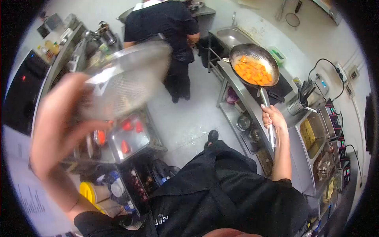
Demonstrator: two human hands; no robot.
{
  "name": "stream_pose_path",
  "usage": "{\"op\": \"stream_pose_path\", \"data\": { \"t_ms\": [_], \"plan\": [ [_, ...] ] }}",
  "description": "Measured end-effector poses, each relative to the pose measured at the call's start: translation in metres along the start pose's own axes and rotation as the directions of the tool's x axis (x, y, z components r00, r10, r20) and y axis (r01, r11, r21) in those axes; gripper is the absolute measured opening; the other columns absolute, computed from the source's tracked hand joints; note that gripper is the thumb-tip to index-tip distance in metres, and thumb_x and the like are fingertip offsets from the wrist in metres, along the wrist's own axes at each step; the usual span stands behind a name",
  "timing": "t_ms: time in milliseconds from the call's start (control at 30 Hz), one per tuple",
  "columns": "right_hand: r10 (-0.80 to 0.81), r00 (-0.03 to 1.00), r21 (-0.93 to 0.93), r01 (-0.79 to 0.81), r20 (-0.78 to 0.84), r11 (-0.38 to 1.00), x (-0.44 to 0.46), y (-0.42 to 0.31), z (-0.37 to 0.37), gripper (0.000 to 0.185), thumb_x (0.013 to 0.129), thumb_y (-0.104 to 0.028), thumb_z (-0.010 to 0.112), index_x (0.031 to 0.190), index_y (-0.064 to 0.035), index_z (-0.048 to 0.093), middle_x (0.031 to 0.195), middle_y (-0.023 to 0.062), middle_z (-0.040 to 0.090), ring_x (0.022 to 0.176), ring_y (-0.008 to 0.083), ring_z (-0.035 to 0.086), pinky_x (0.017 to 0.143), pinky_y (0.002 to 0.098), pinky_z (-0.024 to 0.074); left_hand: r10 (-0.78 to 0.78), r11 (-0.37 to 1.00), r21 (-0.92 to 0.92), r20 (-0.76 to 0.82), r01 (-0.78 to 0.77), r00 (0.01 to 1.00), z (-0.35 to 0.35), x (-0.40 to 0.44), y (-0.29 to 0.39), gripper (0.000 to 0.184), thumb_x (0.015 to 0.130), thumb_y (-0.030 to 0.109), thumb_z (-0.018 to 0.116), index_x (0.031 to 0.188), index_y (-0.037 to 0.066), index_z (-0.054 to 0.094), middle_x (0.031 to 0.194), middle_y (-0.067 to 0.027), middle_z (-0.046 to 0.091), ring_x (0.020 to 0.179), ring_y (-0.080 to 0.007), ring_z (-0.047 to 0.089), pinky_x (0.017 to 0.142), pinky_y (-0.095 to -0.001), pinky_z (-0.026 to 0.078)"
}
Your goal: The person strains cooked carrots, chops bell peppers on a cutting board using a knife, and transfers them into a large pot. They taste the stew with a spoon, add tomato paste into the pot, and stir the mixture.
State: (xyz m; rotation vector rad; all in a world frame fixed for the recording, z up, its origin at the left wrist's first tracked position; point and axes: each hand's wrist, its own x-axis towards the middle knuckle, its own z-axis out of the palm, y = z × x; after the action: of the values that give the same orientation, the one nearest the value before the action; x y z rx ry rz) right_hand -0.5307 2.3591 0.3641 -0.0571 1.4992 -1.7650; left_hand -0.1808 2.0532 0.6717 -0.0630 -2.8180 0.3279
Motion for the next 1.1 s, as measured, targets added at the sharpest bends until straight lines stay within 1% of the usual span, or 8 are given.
{"op": "stream_pose_path", "data": {
  "t_ms": [33, 100, 333, 767, 867, 967, 1033, 1100],
  "plan": [
    [-0.005, 0.999, 0.002, 0.005, -0.033, 1.000, 0.005, -0.001, 0.002, 0.024, 0.091, -0.020, 0.060, 0.088, -0.0136, 0.037, 0.055, -0.0063, 0.039, 0.036, 0.0020, 0.034, 0.031, 0.0216, 0.0347, -0.035, 0.988, -0.140, 0.228, 0.069, 0.973, 0.032, 0.024, -0.007, 0.075, 0.057, 0.020, 0.084, 0.120, -0.001, 0.049, 0.110, -0.0193, 0.058, 0.099, -0.0342, 0.059, 0.083, -0.0389, 0.047],
    [-0.005, 0.998, 0.007, 0.005, -0.065, 1.000, 0.020, -0.002, 0.005, 0.026, 0.091, -0.019, 0.060, 0.090, -0.0124, 0.035, 0.056, -0.0051, 0.039, 0.036, 0.0023, 0.034, 0.031, 0.0217, 0.0352, 0.107, 0.961, -0.275, 0.257, -0.033, 0.960, 0.111, 0.061, -0.016, 0.050, 0.062, 0.020, 0.080, 0.099, 0.001, 0.051, 0.085, -0.0151, 0.058, 0.083, -0.0367, 0.058, 0.070, -0.0427, 0.046],
    [-0.024, 0.982, 0.063, 0.037, -0.190, 0.997, 0.073, -0.027, -0.009, 0.026, 0.090, -0.019, 0.061, 0.092, -0.0113, 0.036, 0.056, -0.0040, 0.040, 0.036, 0.0038, 0.035, 0.030, 0.0234, 0.0359, 0.501, 0.792, -0.437, 0.066, -0.427, 0.863, 0.350, 0.191, -0.003, 0.040, 0.068, 0.022, 0.074, 0.097, 0.006, 0.050, 0.088, -0.0087, 0.058, 0.085, -0.0276, 0.060, 0.072, -0.0386, 0.045],
    [-0.065, 0.933, 0.084, 0.101, -0.354, 0.991, 0.126, -0.078, -0.029, 0.026, 0.091, -0.020, 0.060, 0.091, -0.0100, 0.036, 0.056, -0.0026, 0.040, 0.036, 0.0056, 0.037, 0.030, 0.0254, 0.0356, 0.417, 0.811, -0.372, -0.173, -0.451, 0.893, 0.574, 0.363, 0.096, 0.039, 0.074, 0.015, 0.063, 0.110, 0.005, 0.052, 0.095, -0.0093, 0.056, 0.091, -0.0254, 0.058, 0.077, -0.0370, 0.046],
    [-0.049, 0.918, 0.123, 0.105, -0.393, 0.987, 0.128, -0.075, -0.018, 0.026, 0.091, -0.019, 0.060, 0.091, -0.0092, 0.036, 0.056, -0.0025, 0.041, 0.035, 0.0057, 0.037, 0.029, 0.0252, 0.0354, 0.462, 0.643, -0.699, 0.026, -0.315, 0.886, 0.582, 0.377, 0.104, 0.047, 0.078, 0.015, 0.061, 0.121, 0.000, 0.048, 0.104, -0.0165, 0.057, 0.101, -0.0323, 0.057, 0.088, -0.0432, 0.046],
    [-0.042, 0.885, 0.134, 0.117, -0.463, 0.984, 0.126, -0.074, -0.013, 0.024, 0.091, -0.018, 0.059, 0.092, -0.0080, 0.037, 0.056, -0.0023, 0.042, 0.036, 0.0055, 0.038, 0.030, 0.0248, 0.0353, 0.575, 0.280, -0.919, -0.071, -0.277, 0.815, 0.602, 0.409, 0.102, 0.048, 0.078, 0.010, 0.059, 0.123, -0.001, 0.049, 0.115, -0.0188, 0.057, 0.107, -0.0356, 0.056, 0.092, -0.0424, 0.045],
    [-0.033, 0.849, 0.147, 0.130, -0.528, 0.981, 0.122, -0.074, 0.004, 0.023, 0.091, -0.017, 0.059, 0.092, -0.0066, 0.039, 0.057, -0.0025, 0.042, 0.036, 0.0052, 0.038, 0.030, 0.0244, 0.0353, 0.663, 0.252, -0.911, -0.083, -0.326, 0.744, 0.636, 0.451, 0.077, 0.048, 0.075, 0.005, 0.057, 0.123, 0.002, 0.052, 0.122, -0.0199, 0.055, 0.110, -0.0371, 0.054, 0.094, -0.0407, 0.045],
    [-0.034, 0.827, 0.132, 0.130, -0.561, 0.983, 0.121, -0.074, 0.007, 0.021, 0.091, -0.017, 0.059, 0.091, -0.0061, 0.041, 0.056, -0.0029, 0.042, 0.036, 0.0049, 0.037, 0.030, 0.0244, 0.0351, 0.697, 0.617, -0.710, 0.293, -0.339, 0.655, 0.633, 0.507, 0.055, 0.047, 0.074, 0.002, 0.057, 0.121, 0.004, 0.055, 0.119, -0.0194, 0.057, 0.112, -0.0342, 0.054, 0.095, -0.0392, 0.044]
  ]
}}
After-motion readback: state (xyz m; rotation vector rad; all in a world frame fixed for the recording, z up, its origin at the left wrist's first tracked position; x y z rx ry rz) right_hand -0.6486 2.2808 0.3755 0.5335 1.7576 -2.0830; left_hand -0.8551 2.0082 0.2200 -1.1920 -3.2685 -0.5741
